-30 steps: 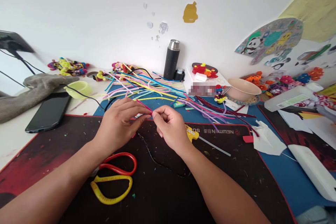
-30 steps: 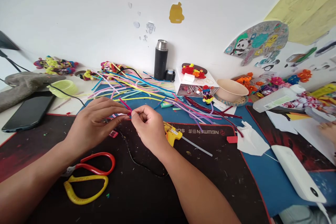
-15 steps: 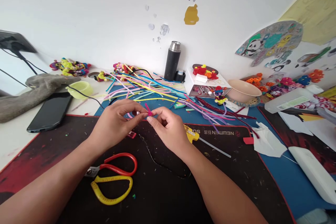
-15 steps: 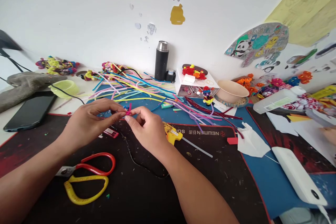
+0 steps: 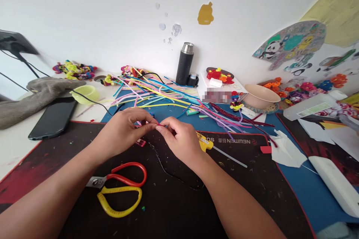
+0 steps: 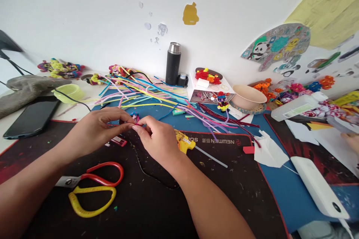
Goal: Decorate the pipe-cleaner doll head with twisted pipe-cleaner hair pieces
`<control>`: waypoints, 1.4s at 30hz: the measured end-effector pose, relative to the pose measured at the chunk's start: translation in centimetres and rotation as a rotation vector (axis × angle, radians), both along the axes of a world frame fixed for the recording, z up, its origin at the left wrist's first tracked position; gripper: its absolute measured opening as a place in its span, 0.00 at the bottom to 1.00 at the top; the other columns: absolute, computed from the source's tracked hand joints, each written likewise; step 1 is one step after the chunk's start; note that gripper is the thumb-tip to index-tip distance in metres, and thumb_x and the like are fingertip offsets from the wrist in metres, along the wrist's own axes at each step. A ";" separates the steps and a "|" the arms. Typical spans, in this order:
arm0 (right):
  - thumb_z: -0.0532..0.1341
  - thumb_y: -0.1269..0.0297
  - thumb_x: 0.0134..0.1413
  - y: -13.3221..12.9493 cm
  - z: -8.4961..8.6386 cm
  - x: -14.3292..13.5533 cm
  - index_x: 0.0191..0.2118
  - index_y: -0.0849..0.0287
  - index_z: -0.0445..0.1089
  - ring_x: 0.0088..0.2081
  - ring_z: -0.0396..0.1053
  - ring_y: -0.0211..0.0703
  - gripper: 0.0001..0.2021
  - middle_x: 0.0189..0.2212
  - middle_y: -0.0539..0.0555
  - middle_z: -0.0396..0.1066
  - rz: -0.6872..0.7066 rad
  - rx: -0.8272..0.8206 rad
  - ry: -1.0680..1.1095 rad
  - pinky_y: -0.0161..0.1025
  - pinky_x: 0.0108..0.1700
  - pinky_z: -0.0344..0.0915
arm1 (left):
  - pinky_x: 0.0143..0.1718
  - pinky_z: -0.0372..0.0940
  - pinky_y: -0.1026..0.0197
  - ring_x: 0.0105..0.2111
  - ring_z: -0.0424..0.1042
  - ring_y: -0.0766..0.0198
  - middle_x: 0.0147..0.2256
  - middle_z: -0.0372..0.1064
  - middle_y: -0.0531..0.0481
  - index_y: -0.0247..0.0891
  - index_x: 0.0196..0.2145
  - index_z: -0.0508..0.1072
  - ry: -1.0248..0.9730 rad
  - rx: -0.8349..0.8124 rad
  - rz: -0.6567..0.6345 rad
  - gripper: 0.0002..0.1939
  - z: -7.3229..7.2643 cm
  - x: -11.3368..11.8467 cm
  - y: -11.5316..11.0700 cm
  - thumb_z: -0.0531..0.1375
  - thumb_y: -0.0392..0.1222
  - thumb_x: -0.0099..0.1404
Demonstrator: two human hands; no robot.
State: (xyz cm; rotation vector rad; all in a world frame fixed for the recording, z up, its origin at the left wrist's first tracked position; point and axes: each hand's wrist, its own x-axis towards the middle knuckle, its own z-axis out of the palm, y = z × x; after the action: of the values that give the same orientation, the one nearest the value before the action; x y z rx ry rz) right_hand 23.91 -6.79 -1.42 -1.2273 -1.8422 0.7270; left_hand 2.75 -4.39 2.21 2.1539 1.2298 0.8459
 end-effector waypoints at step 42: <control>0.64 0.60 0.73 0.3 -0.1 0.3 0.38 0.54 0.75 0.29 0.68 0.39 0.08 0.27 0.47 0.75 0.081 0.012 -0.035 0.35 0.35 0.57 | 0.44 0.72 0.55 0.38 0.80 0.53 0.36 0.84 0.49 0.45 0.34 0.85 -0.019 0.076 -0.027 0.15 -0.7 -0.1 0.2 0.65 0.54 0.72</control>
State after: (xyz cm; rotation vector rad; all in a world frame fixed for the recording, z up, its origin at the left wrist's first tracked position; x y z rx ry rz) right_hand 24.25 -6.48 -1.48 -1.1695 -1.9320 0.7417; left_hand 2.65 -4.16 1.55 2.2119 1.1746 0.9133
